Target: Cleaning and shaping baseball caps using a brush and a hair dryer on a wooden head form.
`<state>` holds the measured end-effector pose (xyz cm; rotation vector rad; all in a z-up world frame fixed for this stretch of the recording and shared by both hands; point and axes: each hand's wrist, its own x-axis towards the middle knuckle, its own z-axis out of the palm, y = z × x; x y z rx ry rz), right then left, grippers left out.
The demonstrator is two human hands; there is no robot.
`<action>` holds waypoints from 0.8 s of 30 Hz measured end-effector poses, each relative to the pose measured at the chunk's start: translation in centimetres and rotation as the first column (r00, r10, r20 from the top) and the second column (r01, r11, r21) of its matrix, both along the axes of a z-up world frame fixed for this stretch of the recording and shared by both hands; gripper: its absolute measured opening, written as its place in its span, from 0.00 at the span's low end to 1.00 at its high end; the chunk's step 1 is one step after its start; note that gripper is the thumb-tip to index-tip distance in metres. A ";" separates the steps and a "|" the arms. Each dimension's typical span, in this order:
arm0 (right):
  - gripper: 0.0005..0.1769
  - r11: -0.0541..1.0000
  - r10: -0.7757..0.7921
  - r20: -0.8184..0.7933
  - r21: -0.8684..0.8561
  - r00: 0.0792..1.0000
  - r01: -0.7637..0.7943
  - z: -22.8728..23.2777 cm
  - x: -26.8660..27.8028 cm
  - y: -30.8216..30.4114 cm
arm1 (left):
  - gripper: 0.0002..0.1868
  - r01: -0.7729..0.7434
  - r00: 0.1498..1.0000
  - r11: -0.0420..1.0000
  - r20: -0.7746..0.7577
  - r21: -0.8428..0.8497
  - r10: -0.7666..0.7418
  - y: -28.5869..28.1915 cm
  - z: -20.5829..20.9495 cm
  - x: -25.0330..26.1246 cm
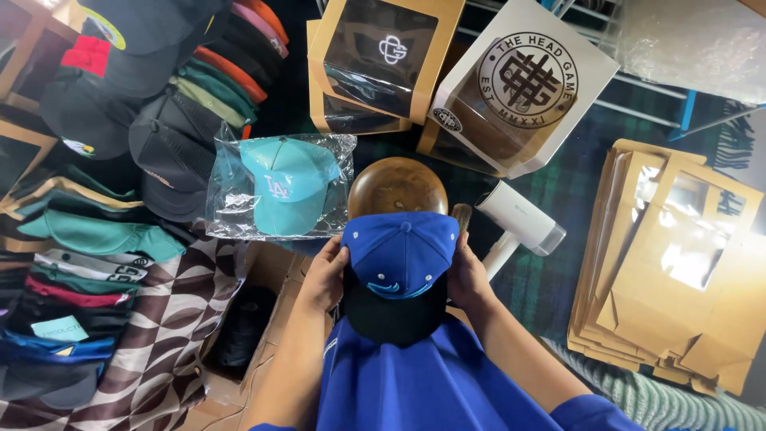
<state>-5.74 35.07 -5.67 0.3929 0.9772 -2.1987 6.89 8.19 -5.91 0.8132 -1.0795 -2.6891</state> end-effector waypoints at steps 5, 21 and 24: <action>0.13 0.990 0.026 -0.135 -0.137 0.990 -0.045 1.1 0.2 0.4 | 0.20 0.012 0.997 0.999 0.081 -0.043 -0.008 0.4 8.2 -2.2; 0.17 0.977 0.071 -0.218 -0.183 0.973 -0.112 6.8 1.0 -1.5 | 0.28 -0.006 0.994 0.929 -0.101 0.370 0.047 1.0 5.1 -1.3; 0.17 0.984 0.029 -0.204 -0.167 0.978 -0.064 7.9 1.3 -2.1 | 0.30 0.011 0.989 0.901 -0.138 0.433 0.055 0.9 6.3 -1.8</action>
